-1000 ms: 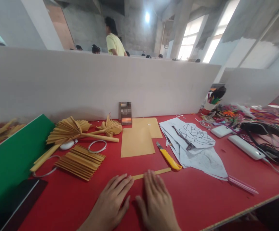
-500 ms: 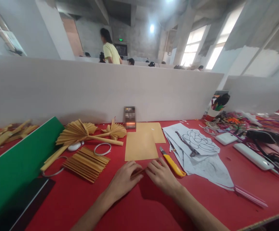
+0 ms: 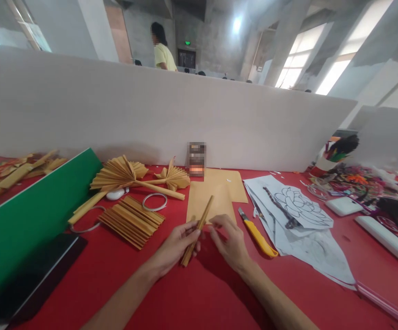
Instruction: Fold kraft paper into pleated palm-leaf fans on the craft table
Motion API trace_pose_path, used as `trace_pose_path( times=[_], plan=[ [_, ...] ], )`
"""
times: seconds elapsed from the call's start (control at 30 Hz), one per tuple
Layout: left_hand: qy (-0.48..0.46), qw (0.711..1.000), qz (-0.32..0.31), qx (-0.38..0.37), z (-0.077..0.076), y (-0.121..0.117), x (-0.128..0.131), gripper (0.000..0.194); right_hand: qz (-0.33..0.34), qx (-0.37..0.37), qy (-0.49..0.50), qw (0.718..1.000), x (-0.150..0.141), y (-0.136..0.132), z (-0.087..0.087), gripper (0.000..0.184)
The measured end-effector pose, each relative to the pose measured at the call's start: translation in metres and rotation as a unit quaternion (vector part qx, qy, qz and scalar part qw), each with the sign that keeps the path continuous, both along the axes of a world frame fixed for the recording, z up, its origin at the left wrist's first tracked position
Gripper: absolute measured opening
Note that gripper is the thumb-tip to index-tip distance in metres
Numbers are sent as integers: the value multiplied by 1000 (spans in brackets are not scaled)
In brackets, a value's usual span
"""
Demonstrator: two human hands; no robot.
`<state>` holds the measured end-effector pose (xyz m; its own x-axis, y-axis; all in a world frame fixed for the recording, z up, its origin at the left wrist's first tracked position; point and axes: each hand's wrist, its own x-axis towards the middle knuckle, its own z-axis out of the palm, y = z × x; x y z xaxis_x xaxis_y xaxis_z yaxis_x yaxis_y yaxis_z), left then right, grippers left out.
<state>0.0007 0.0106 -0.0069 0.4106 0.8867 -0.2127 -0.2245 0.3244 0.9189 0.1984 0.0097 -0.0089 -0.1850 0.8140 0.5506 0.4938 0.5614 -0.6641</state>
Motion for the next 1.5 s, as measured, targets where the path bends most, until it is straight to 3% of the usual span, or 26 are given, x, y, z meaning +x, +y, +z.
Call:
trace_pose_path(
  times=[0.1,0.23,0.43,0.63,1.0,1.27,1.5],
  plan=[
    [4,1000,-8,21,-2,0,1,55,0,-158,207,965,-14,-2,-6,24],
    [20,999,-16,35,-1,0,4,52,61,-231,265,934,-23,-1,-10,31],
    [11,1000,-2,25,-1,-2,7,50,34,-226,307,924,-23,0,-11,33],
    [-3,1000,-4,-1,-5,-4,9,50,19,-211,265,941,-24,-3,-9,27],
    [50,991,-31,120,4,-7,9,49,8,-230,259,938,-23,-6,-11,37],
    [70,994,45,76,-8,-7,16,48,66,-268,247,929,-24,-9,-1,40],
    [104,972,165,128,-15,9,-2,41,42,-259,279,924,-3,2,-2,43]
  ],
)
